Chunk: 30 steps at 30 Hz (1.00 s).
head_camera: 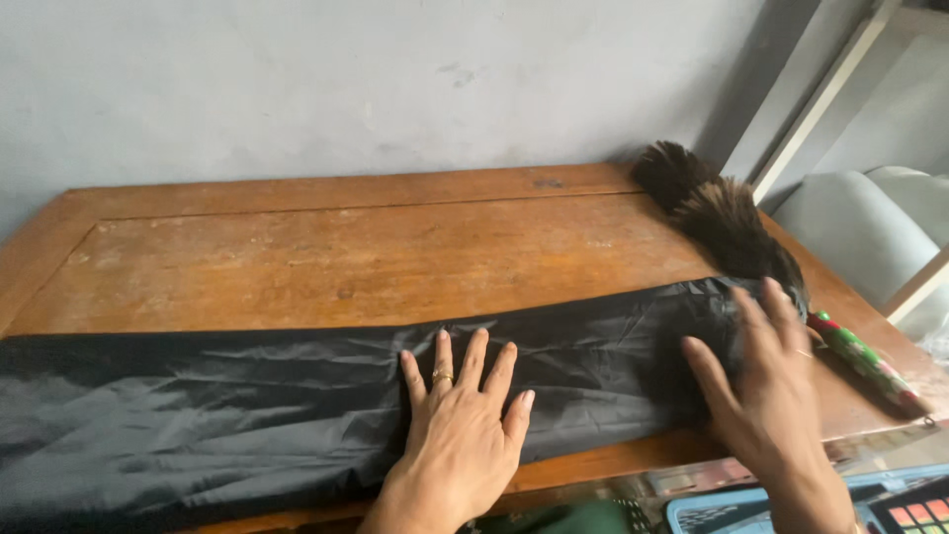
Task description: The person folds a black cloth on a wooden table, smoothing it with their hands before placing it into a black storage pouch and securing the zipper.
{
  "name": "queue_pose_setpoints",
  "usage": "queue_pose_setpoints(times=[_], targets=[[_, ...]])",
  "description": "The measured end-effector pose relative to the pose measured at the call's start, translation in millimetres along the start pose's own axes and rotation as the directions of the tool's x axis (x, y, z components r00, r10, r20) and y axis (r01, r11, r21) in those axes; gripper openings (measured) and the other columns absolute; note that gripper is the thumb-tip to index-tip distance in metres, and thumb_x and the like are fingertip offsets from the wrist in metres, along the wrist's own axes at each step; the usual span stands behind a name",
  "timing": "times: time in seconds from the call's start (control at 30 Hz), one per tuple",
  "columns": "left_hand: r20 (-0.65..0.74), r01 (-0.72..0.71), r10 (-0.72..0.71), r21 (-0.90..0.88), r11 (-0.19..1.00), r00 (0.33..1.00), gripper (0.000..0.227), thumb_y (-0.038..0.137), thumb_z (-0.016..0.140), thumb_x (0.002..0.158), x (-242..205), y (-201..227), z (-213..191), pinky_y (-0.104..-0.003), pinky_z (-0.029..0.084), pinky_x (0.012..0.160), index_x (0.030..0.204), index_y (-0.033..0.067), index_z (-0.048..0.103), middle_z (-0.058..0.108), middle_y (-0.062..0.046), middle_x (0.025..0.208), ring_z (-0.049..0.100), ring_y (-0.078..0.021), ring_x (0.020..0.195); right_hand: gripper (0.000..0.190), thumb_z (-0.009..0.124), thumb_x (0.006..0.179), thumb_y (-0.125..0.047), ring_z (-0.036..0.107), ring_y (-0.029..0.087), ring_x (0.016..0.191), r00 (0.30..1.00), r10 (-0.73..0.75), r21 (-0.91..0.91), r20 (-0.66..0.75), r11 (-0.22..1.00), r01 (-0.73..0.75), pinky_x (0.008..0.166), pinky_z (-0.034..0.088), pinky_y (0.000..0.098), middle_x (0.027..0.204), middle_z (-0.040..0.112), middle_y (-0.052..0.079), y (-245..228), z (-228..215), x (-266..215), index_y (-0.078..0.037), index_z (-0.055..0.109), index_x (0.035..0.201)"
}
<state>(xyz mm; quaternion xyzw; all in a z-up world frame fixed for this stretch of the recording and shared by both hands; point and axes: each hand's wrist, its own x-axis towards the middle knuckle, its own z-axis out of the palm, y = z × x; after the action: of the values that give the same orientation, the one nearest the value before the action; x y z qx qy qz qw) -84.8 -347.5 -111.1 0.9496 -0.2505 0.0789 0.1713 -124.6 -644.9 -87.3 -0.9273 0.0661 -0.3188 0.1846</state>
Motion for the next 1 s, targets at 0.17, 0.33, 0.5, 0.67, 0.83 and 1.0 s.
queue_pose_setpoints(times=[0.17, 0.33, 0.5, 0.67, 0.83, 1.0], targets=[[-0.026, -0.036, 0.036, 0.011, 0.999, 0.999, 0.057, 0.049, 0.035, 0.103, 1, 1, 1, -0.089, 0.0, 0.104, 0.153, 0.0217, 0.044, 0.029, -0.025, 0.158, 0.016, -0.065, 0.139, 0.041, 0.057, 0.112, -0.004, 0.058, 0.042, 0.078, 0.905, 0.334, 0.48, -0.265, 0.859, -0.177, 0.069, 0.045, 0.0433, 0.114, 0.059, 0.039, 18, -9, -76, 0.019, 0.053, 0.146], [0.075, -0.02, 0.019, 0.002, 1.0, 0.997, 0.06, 0.051, 0.031, 0.103, 6, 6, -8, -0.093, -0.004, 0.102, 0.156, 0.0236, 0.04, 0.024, -0.03, 0.157, 0.011, -0.0701, 0.138, 0.048, 0.051, 0.108, -0.04, 0.086, 0.057, 0.07, 0.861, 0.236, 0.869, 0.451, 0.102, -0.484, 0.028, 0.054, 0.0443, 0.122, 0.073, 0.042, 107, 18, -98, -0.02, 0.048, 0.152], [0.069, 0.021, -0.019, -0.025, 0.999, 0.997, 0.063, 0.055, 0.031, 0.102, 8, 13, -11, -0.093, -0.01, 0.103, 0.15, 0.0172, 0.046, 0.024, -0.036, 0.155, 0.007, -0.0744, 0.139, 0.03, 0.057, 0.105, -0.039, 0.056, 0.065, 0.131, 0.804, 0.221, 0.822, 0.552, -0.307, -0.48, 0.101, 0.048, 0.0655, 0.14, 0.067, 0.029, 104, 40, -100, -0.014, 0.07, 0.115], [0.052, -0.003, 0.003, -0.002, 1.0, 0.999, 0.062, 0.054, 0.032, 0.102, 4, 11, -5, -0.093, -0.01, 0.103, 0.151, 0.0181, 0.045, 0.024, -0.036, 0.156, 0.006, -0.0735, 0.139, 0.024, 0.054, 0.11, -0.027, 0.07, 0.046, 0.109, 0.729, 0.457, 0.847, 0.509, -0.114, -0.52, 0.079, 0.053, 0.0433, 0.108, 0.069, 0.024, 19, 21, -66, -0.005, 0.062, 0.108], [-0.034, -0.027, 0.028, 0.023, 0.999, 0.999, 0.062, 0.056, 0.032, 0.102, 1, 8, 2, -0.092, -0.009, 0.103, 0.151, 0.0199, 0.045, 0.025, -0.034, 0.156, 0.007, -0.0717, 0.14, 0.016, 0.07, 0.097, -0.012, 0.06, 0.022, 0.073, 0.697, 0.586, 0.86, 0.414, -0.002, -0.51, 0.069, 0.056, 0.0382, 0.084, 0.058, 0.009, -54, 12, -27, -0.002, 0.058, 0.098], [-0.083, -0.038, 0.04, 0.031, 0.999, 0.996, 0.061, 0.056, 0.033, 0.102, -2, 8, 3, -0.09, -0.007, 0.104, 0.151, 0.0209, 0.045, 0.026, -0.034, 0.155, 0.011, -0.0706, 0.139, 0.047, 0.068, 0.086, -0.006, 0.06, 0.01, 0.105, 0.594, 0.705, 0.753, 0.388, 0.129, -0.645, 0.089, 0.046, 0.0256, 0.119, 0.071, 0.005, -158, -18, 0, -0.007, 0.063, 0.133]])
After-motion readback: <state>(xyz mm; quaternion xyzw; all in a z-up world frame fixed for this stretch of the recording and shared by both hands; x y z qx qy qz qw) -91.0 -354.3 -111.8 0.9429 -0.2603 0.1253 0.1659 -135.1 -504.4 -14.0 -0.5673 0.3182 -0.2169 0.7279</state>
